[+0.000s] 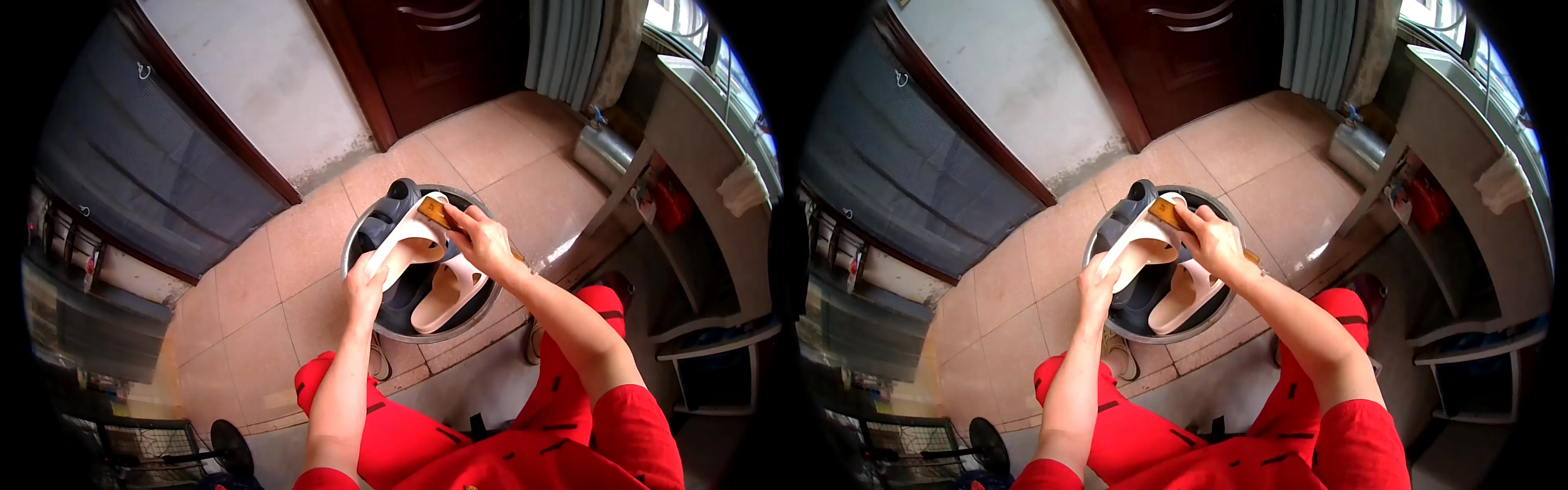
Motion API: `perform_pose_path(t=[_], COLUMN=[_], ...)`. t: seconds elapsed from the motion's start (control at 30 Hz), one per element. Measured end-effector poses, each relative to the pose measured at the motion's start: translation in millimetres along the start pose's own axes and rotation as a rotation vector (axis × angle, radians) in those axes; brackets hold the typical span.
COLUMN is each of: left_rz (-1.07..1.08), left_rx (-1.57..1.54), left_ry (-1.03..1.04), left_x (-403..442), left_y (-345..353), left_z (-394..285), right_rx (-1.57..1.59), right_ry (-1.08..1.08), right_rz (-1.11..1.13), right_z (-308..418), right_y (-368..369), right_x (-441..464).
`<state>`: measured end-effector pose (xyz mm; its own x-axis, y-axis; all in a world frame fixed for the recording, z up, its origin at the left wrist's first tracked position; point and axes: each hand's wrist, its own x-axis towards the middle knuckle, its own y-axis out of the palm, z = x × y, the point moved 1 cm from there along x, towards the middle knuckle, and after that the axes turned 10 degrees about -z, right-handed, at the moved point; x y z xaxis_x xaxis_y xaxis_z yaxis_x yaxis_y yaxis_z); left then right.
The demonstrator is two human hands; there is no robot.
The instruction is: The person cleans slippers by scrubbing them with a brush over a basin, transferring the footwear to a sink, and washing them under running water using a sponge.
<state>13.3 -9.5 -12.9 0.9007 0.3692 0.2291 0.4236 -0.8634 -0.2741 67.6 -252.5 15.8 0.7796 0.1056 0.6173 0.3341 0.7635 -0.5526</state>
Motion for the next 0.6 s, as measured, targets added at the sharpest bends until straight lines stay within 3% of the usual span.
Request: perform_pose_path(t=[0.17,0.3,0.5,0.6], left_rz=[-0.016,-0.001,0.012,0.042], left_rx=[0.028,0.002,-0.031,-0.17], left_ry=[-0.014,-0.024,-0.035,-0.046], left_x=[2,2,4,2], left_y=[-2,-1,-2,-4], left_z=[1,6,3,1], right_rx=[0.068,-0.049,0.088,0.028], right_ry=[-0.164,0.15,0.024,0.079], right_rz=[0.005,0.005,0.037,-0.005], right_z=[12,-17,2,-10], right_y=[2,6,3,5], right_x=[-8,5,5,8])
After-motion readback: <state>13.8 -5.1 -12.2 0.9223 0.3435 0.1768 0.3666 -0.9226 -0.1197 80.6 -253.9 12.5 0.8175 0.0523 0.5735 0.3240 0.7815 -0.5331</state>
